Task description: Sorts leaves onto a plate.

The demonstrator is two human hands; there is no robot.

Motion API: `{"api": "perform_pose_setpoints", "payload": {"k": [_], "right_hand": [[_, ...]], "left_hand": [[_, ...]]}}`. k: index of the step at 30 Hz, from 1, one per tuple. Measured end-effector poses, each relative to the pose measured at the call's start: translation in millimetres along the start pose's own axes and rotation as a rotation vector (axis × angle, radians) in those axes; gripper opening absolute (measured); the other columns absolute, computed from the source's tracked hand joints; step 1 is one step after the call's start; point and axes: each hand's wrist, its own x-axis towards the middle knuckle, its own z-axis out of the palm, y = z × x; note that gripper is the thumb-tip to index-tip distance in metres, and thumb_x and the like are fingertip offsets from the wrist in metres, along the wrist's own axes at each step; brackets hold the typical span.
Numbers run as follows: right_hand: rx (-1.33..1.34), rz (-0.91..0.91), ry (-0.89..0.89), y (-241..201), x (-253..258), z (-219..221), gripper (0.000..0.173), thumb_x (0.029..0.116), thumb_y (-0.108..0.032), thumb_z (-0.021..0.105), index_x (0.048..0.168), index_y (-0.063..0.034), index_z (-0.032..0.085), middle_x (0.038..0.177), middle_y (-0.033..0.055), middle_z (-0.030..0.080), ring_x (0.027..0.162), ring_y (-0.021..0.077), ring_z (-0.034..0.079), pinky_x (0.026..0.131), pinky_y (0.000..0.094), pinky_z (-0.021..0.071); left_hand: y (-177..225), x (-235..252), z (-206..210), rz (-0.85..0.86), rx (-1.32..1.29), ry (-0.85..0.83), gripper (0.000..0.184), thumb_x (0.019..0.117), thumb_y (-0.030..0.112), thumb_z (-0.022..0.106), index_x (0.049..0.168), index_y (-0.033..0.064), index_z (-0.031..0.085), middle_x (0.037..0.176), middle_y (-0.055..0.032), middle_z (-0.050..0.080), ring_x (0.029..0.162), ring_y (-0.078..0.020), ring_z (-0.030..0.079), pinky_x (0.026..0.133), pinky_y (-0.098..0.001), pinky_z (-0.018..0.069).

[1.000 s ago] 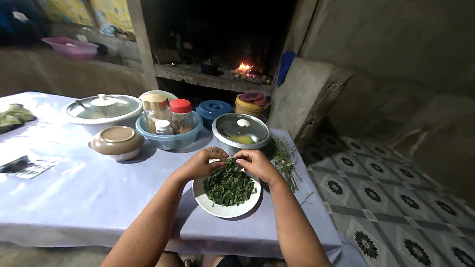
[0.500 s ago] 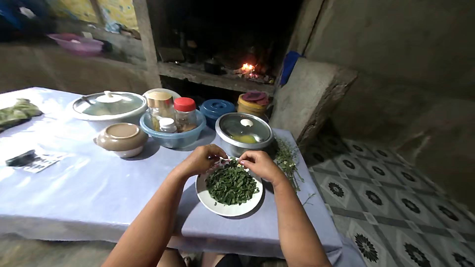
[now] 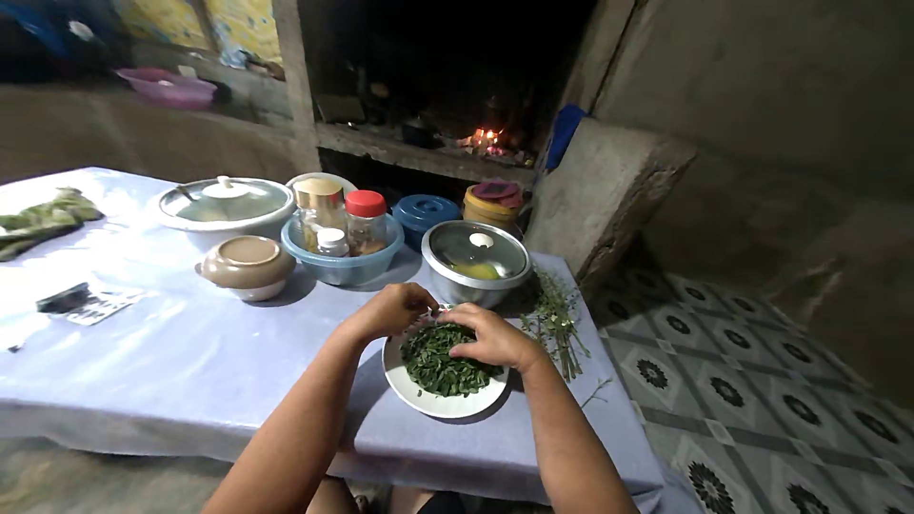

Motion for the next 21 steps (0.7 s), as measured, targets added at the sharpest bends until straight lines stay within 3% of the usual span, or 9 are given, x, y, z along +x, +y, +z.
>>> {"api": "perform_pose_setpoints", "payload": {"k": [2,7,10,14,18,21], "right_hand": [[-0.035,0.001,-0.047,-0.2,3.5,5.3,0.063,0.0875,-0.022,0.081,0.145,-0.0125,0.058,0.147,0.0164,0.055,0.138,0.0277,0.050,0.117,0.0457,0.0400],[-0.103,0.083,-0.100,-0.4,9.5,16.1,0.078,0.0843,-0.026,0.084,0.153,-0.0150,0.049,0.153,0.0181,0.048,0.143,0.0324,0.044,0.119,0.0503,0.0372],[-0.132,0.106,-0.122,-1.2,10.8,16.0,0.075,0.0862,-0.027,0.083,0.152,-0.0142,0.049,0.151,0.0172,0.050,0.143,0.0313,0.045,0.119,0.0501,0.0377],[-0.112,0.081,-0.111,0.6,8.4,11.9,0.069,0.0877,-0.029,0.081,0.149,-0.0131,0.054,0.149,0.0150,0.054,0.141,0.0282,0.048,0.118,0.0479,0.0384],[-0.079,0.057,-0.080,0.9,6.5,9.8,0.066,0.0874,-0.028,0.081,0.146,-0.0110,0.056,0.147,0.0153,0.055,0.139,0.0268,0.050,0.117,0.0460,0.0400],[-0.068,0.066,-0.080,-1.1,5.9,8.2,0.066,0.0877,-0.029,0.081,0.146,-0.0106,0.056,0.147,0.0156,0.055,0.139,0.0263,0.051,0.117,0.0451,0.0403]], "left_hand": [[0.5,0.6,0.2,-0.014,0.010,-0.010,0.015,0.1005,0.009,0.063,0.112,0.0090,0.074,0.110,-0.0079,0.070,0.094,-0.0161,0.069,0.085,-0.0395,0.0587],[1.3,0.6,0.6,-0.060,0.013,-0.082,0.016,0.1028,0.015,0.062,0.113,0.0097,0.073,0.105,-0.0071,0.070,0.085,-0.0151,0.068,0.075,-0.0375,0.0595],[-5.2,-0.6,-3.1,-0.056,0.026,-0.197,0.021,0.1032,0.019,0.061,0.116,0.0062,0.072,0.103,-0.0091,0.072,0.086,-0.0162,0.068,0.080,-0.0395,0.0577],[-6.2,-3.5,-8.5,-0.116,0.054,-0.268,0.027,0.1020,0.028,0.064,0.110,0.0030,0.070,0.094,-0.0095,0.068,0.077,-0.0157,0.064,0.074,-0.0380,0.0554],[-5.9,-4.1,-7.3,-0.067,0.086,-0.326,0.040,0.0949,0.039,0.073,0.109,0.0017,0.072,0.109,-0.0145,0.069,0.099,-0.0245,0.066,0.092,-0.0488,0.0529],[-4.4,-1.4,1.5,-0.006,0.109,-0.348,0.036,0.0941,0.034,0.074,0.108,0.0000,0.072,0.116,-0.0174,0.067,0.107,-0.0283,0.065,0.098,-0.0515,0.0507]]}}
